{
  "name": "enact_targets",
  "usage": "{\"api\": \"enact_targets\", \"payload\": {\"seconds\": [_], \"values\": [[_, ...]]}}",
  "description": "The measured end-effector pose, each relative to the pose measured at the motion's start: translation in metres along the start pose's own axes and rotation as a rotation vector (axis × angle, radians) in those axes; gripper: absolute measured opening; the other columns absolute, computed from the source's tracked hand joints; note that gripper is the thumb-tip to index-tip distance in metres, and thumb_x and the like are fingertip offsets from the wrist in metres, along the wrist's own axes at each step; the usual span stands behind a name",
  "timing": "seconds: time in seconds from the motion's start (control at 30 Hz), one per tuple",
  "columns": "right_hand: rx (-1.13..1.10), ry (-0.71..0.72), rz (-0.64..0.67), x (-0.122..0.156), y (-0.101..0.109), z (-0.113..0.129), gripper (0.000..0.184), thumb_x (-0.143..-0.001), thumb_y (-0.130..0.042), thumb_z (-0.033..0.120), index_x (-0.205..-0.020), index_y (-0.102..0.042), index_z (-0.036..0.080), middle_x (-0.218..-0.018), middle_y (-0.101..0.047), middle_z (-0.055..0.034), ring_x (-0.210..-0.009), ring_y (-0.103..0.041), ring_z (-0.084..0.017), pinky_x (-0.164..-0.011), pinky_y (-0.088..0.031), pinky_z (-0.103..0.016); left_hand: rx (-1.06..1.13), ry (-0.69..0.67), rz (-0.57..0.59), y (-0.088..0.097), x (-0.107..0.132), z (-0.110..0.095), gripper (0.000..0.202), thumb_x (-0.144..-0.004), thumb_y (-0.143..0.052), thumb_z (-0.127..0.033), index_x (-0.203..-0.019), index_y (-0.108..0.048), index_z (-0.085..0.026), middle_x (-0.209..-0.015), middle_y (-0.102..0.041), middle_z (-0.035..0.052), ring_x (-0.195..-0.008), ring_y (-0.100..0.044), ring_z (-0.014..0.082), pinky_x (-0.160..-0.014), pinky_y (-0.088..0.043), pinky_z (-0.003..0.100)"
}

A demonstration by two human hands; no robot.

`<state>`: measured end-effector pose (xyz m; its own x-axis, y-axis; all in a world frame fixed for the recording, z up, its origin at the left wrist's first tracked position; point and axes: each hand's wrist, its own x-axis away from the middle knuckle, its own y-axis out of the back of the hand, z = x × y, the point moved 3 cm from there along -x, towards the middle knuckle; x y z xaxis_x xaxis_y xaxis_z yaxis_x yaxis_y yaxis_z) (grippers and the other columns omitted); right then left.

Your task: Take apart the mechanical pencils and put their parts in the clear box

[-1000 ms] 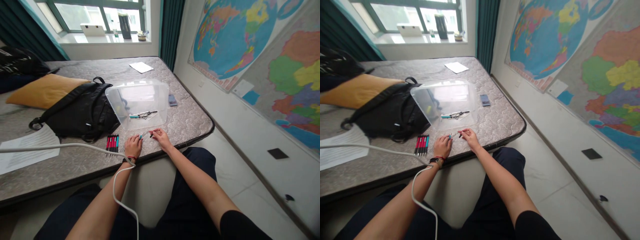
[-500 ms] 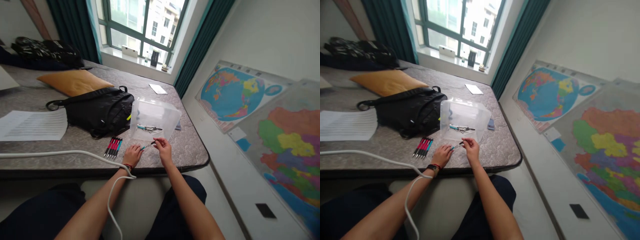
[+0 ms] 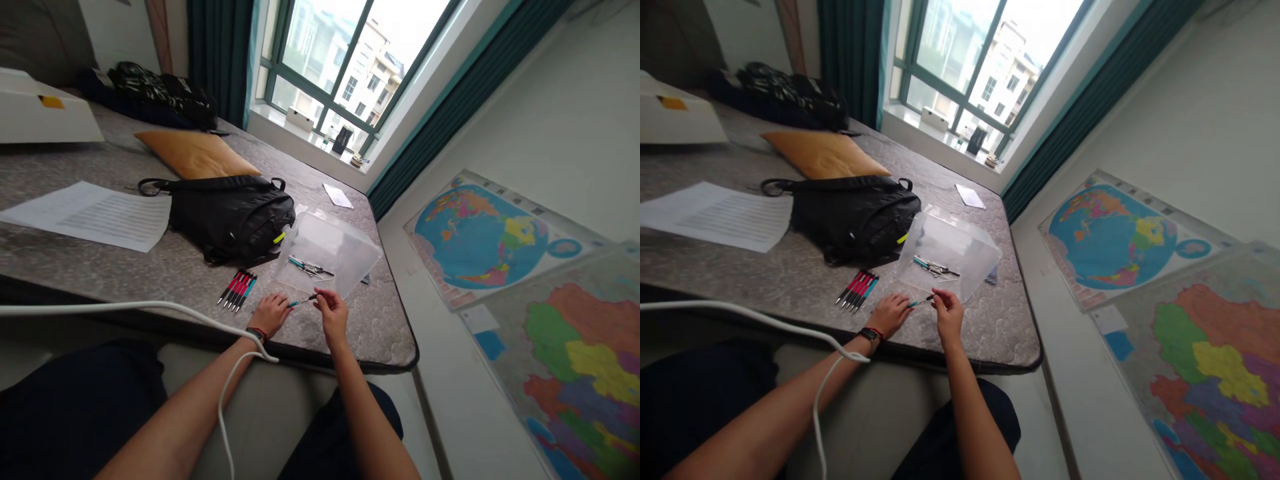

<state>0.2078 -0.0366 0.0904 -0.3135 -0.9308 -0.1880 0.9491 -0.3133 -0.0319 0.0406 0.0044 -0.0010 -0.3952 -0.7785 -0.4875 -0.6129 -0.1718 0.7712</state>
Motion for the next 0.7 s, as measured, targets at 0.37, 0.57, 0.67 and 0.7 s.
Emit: {"api": "enact_targets", "payload": {"seconds": [0.37, 0.57, 0.67, 0.7], "values": [[0.023, 0.013, -0.013, 0.003, 0.003, 0.003, 0.027, -0.081, -0.071, 0.036, -0.101, -0.069, 0.019, -0.110, -0.072, -0.0098, -0.094, -0.068, -0.021, -0.080, -0.059, -0.037, 0.009, 0.002, -0.002, 0.000, 0.000, 0.000, 0.021, -0.096, -0.052, -0.034, -0.101, -0.068, -0.023, -0.114, -0.068, 0.0077, -0.108, -0.056, 0.0265, -0.088, -0.044, 0.043], [0.032, 0.015, -0.017, 0.007, 0.003, 0.008, 0.027, -0.082, -0.070, 0.035, -0.102, -0.068, 0.018, -0.114, -0.071, -0.0107, -0.097, -0.067, -0.022, -0.081, -0.059, -0.039, 0.012, 0.013, 0.011, 0.001, 0.000, -0.001, 0.022, -0.095, -0.052, -0.035, -0.101, -0.069, -0.022, -0.114, -0.068, 0.0090, -0.108, -0.056, 0.0261, -0.088, -0.044, 0.043], [0.047, 0.012, -0.002, 0.008, 0.001, 0.009, 0.028, -0.082, -0.070, 0.036, -0.103, -0.068, 0.018, -0.113, -0.071, -0.0109, -0.097, -0.067, -0.022, -0.082, -0.059, -0.040, 0.017, 0.013, 0.014, 0.001, 0.001, 0.000, 0.022, -0.096, -0.051, -0.035, -0.102, -0.068, -0.022, -0.115, -0.067, 0.0088, -0.109, -0.055, 0.0260, -0.090, -0.044, 0.043], [0.052, 0.011, 0.002, 0.008, 0.000, 0.009, 0.029, -0.082, -0.069, 0.037, -0.103, -0.068, 0.017, -0.113, -0.071, -0.0110, -0.097, -0.067, -0.022, -0.082, -0.059, -0.040, 0.021, 0.013, 0.014, 0.001, 0.001, 0.000, 0.022, -0.096, -0.051, -0.035, -0.103, -0.068, -0.023, -0.115, -0.067, 0.0086, -0.110, -0.055, 0.0260, -0.090, -0.044, 0.043]]}}
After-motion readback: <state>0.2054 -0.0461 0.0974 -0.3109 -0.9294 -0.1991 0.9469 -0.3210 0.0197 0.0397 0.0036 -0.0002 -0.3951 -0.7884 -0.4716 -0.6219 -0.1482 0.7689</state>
